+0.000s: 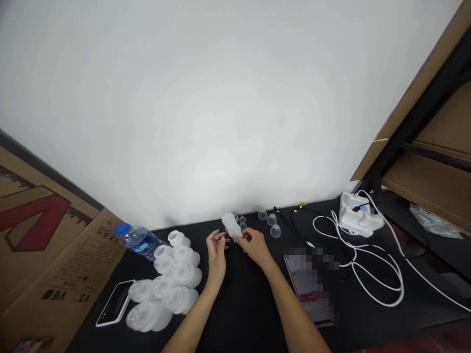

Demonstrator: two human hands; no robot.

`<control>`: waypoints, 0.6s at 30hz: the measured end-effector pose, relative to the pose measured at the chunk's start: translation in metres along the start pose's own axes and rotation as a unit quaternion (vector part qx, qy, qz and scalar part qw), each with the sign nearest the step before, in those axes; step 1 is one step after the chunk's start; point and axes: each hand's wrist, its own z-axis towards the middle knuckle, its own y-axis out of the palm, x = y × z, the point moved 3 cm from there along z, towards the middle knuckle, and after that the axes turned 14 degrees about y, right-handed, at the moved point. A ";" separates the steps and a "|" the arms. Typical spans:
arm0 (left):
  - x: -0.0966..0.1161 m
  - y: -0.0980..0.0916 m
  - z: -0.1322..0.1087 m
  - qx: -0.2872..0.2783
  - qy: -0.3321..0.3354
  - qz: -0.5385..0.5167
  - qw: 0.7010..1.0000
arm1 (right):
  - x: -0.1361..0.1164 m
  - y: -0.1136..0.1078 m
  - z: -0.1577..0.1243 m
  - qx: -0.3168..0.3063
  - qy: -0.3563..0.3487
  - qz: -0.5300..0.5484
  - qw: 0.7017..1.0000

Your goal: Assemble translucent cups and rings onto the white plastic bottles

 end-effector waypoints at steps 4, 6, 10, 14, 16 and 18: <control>-0.010 -0.002 0.005 0.062 -0.087 -0.100 0.989 | -0.004 0.003 -0.006 -0.056 -0.021 -0.001 0.998; -0.011 -0.001 0.005 0.075 -0.106 -0.147 0.981 | -0.006 0.005 -0.008 -0.071 -0.024 0.002 0.997; -0.006 0.002 0.005 0.088 -0.120 -0.175 0.973 | -0.007 0.007 -0.007 -0.082 -0.015 0.037 0.996; 0.000 0.001 0.005 0.101 -0.110 -0.175 0.973 | 0.005 0.008 0.001 -0.046 0.083 0.136 0.986; 0.001 0.001 0.005 0.104 -0.106 -0.169 0.974 | 0.014 0.010 0.005 -0.038 0.156 0.200 0.967; 0.001 -0.001 0.004 0.106 -0.099 -0.156 0.977 | 0.021 0.011 0.006 -0.048 0.208 0.267 0.940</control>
